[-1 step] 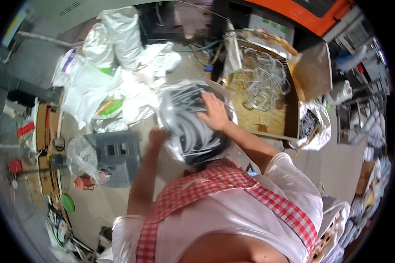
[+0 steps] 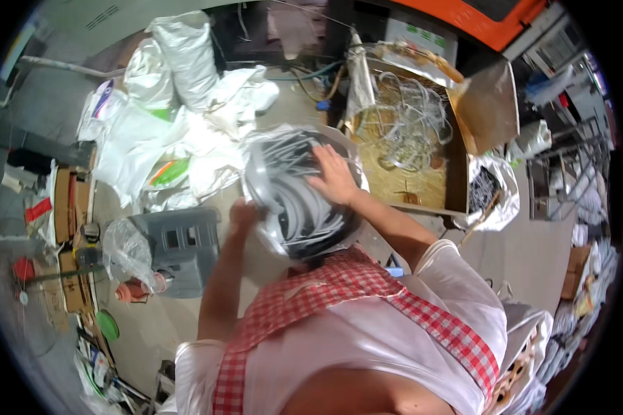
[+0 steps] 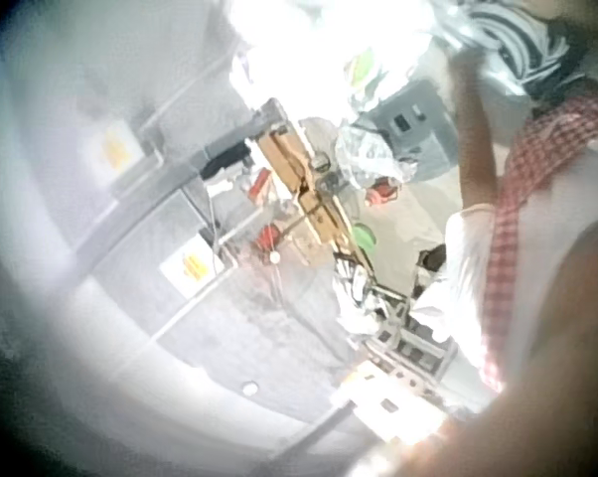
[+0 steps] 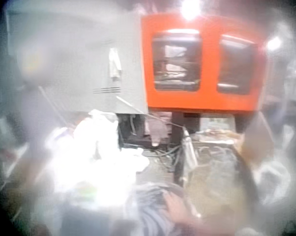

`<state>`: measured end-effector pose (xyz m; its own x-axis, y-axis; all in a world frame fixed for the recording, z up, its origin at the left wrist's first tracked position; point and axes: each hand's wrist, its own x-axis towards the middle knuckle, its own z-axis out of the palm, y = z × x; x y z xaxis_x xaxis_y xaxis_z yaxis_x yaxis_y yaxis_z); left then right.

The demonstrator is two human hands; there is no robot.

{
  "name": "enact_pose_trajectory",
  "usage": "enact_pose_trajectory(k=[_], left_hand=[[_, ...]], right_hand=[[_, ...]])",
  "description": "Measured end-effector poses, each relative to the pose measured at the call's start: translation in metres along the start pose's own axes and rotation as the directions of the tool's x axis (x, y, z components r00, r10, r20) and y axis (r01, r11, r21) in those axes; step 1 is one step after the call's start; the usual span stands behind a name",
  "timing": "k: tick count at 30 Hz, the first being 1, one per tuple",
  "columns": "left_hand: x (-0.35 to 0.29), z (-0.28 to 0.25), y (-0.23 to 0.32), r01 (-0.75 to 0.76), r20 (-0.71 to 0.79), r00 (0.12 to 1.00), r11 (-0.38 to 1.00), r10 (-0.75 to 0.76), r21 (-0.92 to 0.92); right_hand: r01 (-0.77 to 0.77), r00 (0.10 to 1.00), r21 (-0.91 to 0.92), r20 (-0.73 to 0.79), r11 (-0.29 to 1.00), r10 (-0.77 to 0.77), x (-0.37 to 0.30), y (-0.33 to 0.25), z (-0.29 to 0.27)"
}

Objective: The person takes plastic parts from a bag, immerses them in a water bath using a wooden stick, rinses them by hand, and places them back into a collection bag.

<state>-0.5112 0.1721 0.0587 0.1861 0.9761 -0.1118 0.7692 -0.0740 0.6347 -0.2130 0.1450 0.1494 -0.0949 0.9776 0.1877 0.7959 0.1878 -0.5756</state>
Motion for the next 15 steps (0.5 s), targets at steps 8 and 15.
enact_pose_trajectory(k=[8, 15], left_hand=[[-0.004, -0.015, 0.023, 0.365, 0.149, 0.93, 0.896, -0.336, -0.252], [-0.008, -0.034, 0.039, 0.5, 0.297, 0.851, 0.843, -0.433, -0.201]], right_hand=[[-0.582, 0.73, 0.039, -0.414, 0.812, 0.544, -0.063, 0.048, -0.027], [-0.64, 0.755, 0.218, -0.002, 0.737, 0.656, -0.072, 0.073, -0.032]])
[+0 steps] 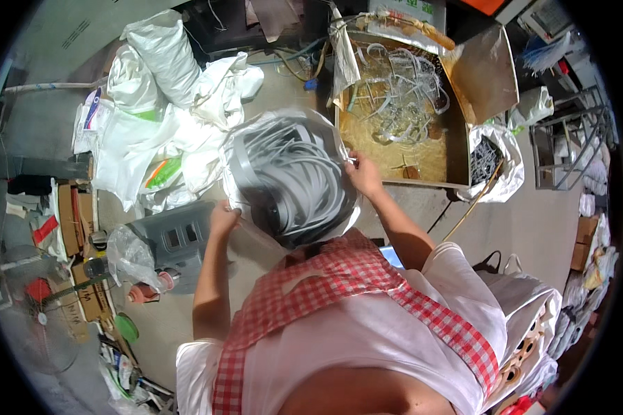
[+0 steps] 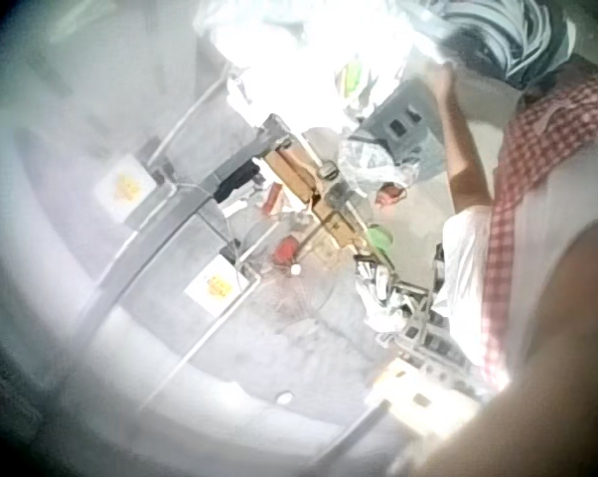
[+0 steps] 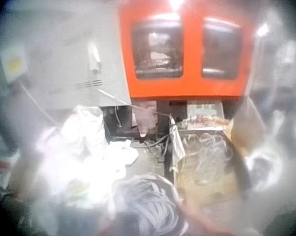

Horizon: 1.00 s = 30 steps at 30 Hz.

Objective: The person takes plastic parts from a bag, immerses them in a water bath using a wooden stick, rinses them by hand, and places them back into a collection bag.

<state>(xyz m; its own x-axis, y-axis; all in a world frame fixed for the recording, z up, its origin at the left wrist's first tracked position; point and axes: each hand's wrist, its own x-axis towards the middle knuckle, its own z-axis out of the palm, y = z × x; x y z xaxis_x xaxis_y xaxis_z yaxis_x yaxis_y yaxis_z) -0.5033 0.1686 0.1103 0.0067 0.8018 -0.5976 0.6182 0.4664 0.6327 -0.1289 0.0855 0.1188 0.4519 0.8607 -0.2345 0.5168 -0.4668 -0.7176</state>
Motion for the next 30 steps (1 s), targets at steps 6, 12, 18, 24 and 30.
enact_pose_trajectory(k=[6, 12, 18, 24, 30], left_hand=[[0.006, 0.009, -0.004, 0.082, -0.011, 0.996, 0.976, -0.086, -0.202], [0.014, 0.025, 0.004, 0.189, -0.003, 0.958, 0.639, -0.288, -0.745], [0.005, 0.026, 0.029, 0.295, 0.291, 0.951, 0.58, -0.103, -0.759], [-0.008, 0.011, 0.026, 0.276, 0.285, 0.954, 0.665, -0.098, -0.694], [0.014, -0.002, -0.012, 0.323, 0.489, 0.867, 0.857, -0.097, -0.402]], right_hand=[[-0.255, 0.946, 0.457, -0.063, 0.852, 0.317, 0.02, 0.046, 0.029], [-0.281, 0.897, 0.532, -0.15, 0.799, 0.415, 0.009, -0.003, 0.041], [-0.082, 0.964, 0.422, -0.198, 0.903, 0.18, -0.009, -0.001, 0.057], [-0.236, 0.89, 0.531, -0.217, 0.814, 0.4, -0.033, -0.009, 0.056], [-0.235, 0.876, 0.503, -0.26, 0.832, 0.405, -0.072, -0.028, 0.071]])
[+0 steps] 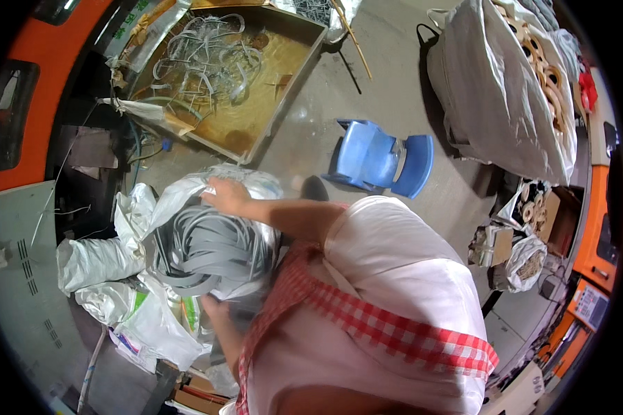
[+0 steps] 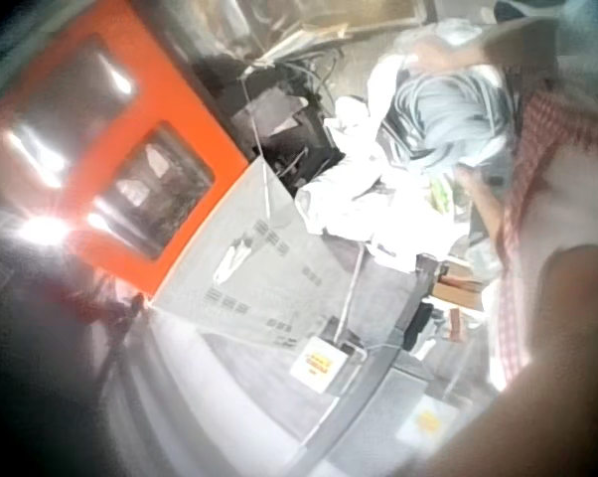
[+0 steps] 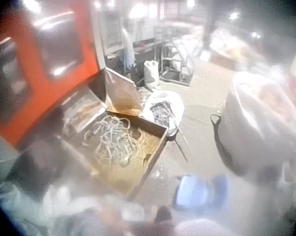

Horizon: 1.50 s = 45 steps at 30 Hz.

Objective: The person takes plastic parts from a bag, immerses them in a water bath using a wooden stick, rinses them by hand, and places them back into a collection bag.

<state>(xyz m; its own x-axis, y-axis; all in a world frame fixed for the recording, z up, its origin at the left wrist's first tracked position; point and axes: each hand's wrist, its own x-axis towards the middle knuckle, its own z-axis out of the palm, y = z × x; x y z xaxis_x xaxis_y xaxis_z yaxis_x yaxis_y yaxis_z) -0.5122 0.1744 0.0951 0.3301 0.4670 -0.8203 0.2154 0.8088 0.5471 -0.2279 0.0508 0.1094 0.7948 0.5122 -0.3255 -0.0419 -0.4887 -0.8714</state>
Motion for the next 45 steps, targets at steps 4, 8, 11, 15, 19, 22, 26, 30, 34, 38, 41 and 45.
enact_pose_trajectory(k=[4, 8, 11, 15, 19, 22, 26, 30, 34, 38, 41, 45], left_hand=[[0.011, -0.041, -0.024, 0.052, 0.036, 0.998, 0.998, -0.053, 0.03], [0.001, -0.054, -0.067, 0.065, 0.133, 0.989, 0.998, -0.063, -0.01], [0.0, -0.072, -0.096, 0.054, 0.13, 0.99, 0.998, -0.056, 0.015], [-0.005, -0.104, -0.132, 0.031, 0.105, 0.994, 0.999, -0.034, 0.031], [-0.02, -0.12, -0.16, 0.18, 0.015, 0.984, 0.981, -0.18, -0.074], [-0.045, -0.102, -0.188, 0.014, -0.052, 0.998, 0.996, -0.019, -0.083], [-0.106, -0.068, -0.193, -0.251, -0.219, 0.945, 0.968, 0.243, -0.007], [-0.195, -0.022, -0.172, -0.251, -0.246, 0.941, 0.967, 0.232, -0.05], [-0.168, -0.029, -0.169, -0.286, -0.173, 0.932, 0.94, 0.318, 0.184], [-0.144, -0.017, -0.214, -0.273, -0.252, 0.943, 0.938, 0.217, -0.213], [-0.171, 0.001, -0.222, -0.143, -0.154, 0.983, 0.933, 0.096, -0.33], [-0.176, 0.014, -0.238, -0.314, -0.392, 0.891, 0.933, 0.227, -0.173]], right_hand=[[0.068, 0.993, -0.002, -0.094, 0.998, -0.068, -0.028, 0.032, 0.015], [0.118, 0.979, -0.058, -0.16, 0.991, -0.126, -0.074, 0.048, 0.008], [0.16, 0.977, -0.064, -0.132, 0.985, -0.168, -0.108, 0.058, 0.006], [0.186, 0.974, -0.041, -0.126, 0.982, -0.19, -0.134, 0.081, 0.006], [0.132, 0.991, -0.037, 0.005, 0.991, -0.132, -0.148, 0.102, 0.002], [0.043, 0.989, 0.139, 0.136, 0.989, -0.062, -0.14, 0.13, -0.004], [-0.193, 0.97, 0.462, 0.225, 0.865, 0.096, -0.155, 0.144, -0.025], [-0.124, 0.992, 0.575, 0.101, 0.808, 0.081, -0.231, 0.094, -0.083], [-0.281, 0.956, 0.314, 0.176, 0.907, 0.235, -0.236, 0.122, -0.074], [-0.363, 0.914, 0.162, 0.252, 0.917, 0.317, -0.255, 0.171, -0.081], [-0.262, 0.961, 0.034, 0.1, 0.965, 0.257, -0.272, 0.194, -0.081], [-0.098, 0.994, 0.071, -0.047, 0.993, 0.101, -0.27, 0.202, -0.083]])
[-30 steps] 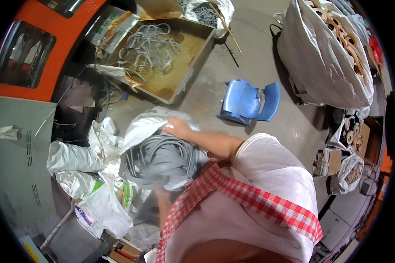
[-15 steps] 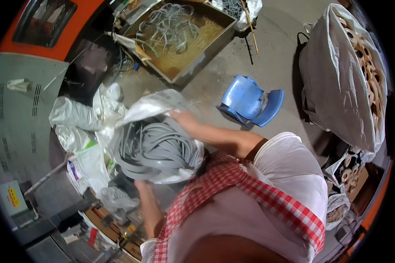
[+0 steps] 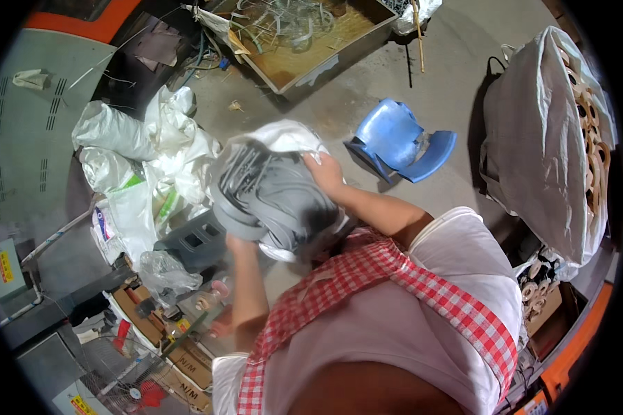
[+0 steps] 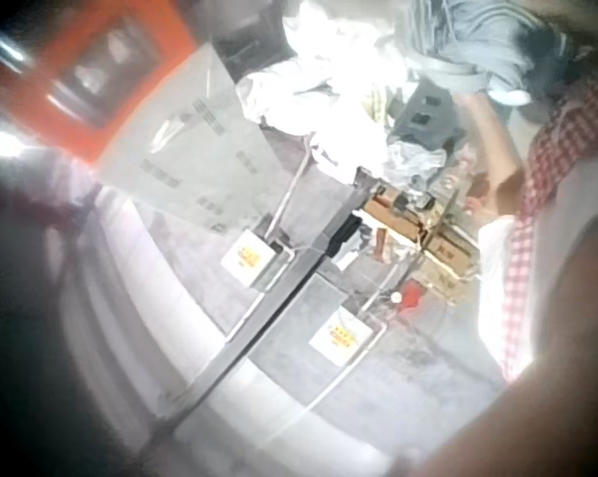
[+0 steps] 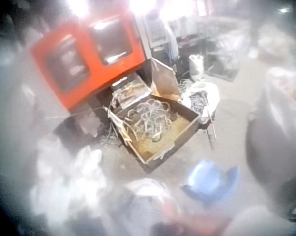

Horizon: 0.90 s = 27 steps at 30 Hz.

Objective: The person takes plastic parts from a bag, immerses them in a water bath using a wooden stick, rinses them by hand, and places them back into a collection bag.

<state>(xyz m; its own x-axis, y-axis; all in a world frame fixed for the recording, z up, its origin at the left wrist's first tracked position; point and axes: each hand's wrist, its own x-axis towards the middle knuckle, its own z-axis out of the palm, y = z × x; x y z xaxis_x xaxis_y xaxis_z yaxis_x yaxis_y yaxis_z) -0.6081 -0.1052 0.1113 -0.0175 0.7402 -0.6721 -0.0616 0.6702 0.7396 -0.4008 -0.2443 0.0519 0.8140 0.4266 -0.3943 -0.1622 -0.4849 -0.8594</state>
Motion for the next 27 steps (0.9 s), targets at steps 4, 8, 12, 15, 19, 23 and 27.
enact_pose_trajectory(k=[4, 8, 12, 15, 19, 23, 27], left_hand=[[0.031, -0.02, -0.009, 0.002, 0.157, 0.987, 0.996, 0.011, -0.085], [0.02, -0.022, 0.002, 0.181, 0.431, 0.896, 0.975, -0.108, -0.132], [-0.019, -0.024, 0.001, -0.036, 0.506, 0.859, 0.994, 0.081, -0.1], [-0.003, -0.028, -0.001, -0.118, 0.49, 0.871, 0.982, 0.03, 0.149], [0.02, -0.026, 0.0, -0.054, 0.358, 0.933, 0.975, -0.027, 0.214], [0.016, -0.016, -0.004, -0.045, 0.249, 0.968, 0.963, -0.023, 0.264], [0.016, -0.01, -0.008, -0.081, 0.125, 0.991, 0.947, 0.044, 0.31]], right_hand=[[0.051, 0.984, -0.016, -0.17, 0.999, -0.053, -0.012, -0.019, -0.008], [0.041, 0.973, 0.06, -0.229, 0.997, -0.026, -0.035, -0.014, -0.017], [0.041, 0.97, 0.012, -0.242, 0.999, -0.036, -0.05, -0.004, -0.026], [0.022, 0.992, -0.053, -0.123, 0.998, -0.029, -0.054, -0.011, -0.035], [0.014, 1.0, -0.107, -0.015, 0.994, -0.016, -0.049, -0.012, -0.046], [0.078, 0.995, -0.144, 0.075, 0.987, -0.068, -0.04, -0.006, -0.061], [0.084, 0.976, -0.072, 0.205, 0.994, -0.067, -0.021, 0.01, -0.066]])
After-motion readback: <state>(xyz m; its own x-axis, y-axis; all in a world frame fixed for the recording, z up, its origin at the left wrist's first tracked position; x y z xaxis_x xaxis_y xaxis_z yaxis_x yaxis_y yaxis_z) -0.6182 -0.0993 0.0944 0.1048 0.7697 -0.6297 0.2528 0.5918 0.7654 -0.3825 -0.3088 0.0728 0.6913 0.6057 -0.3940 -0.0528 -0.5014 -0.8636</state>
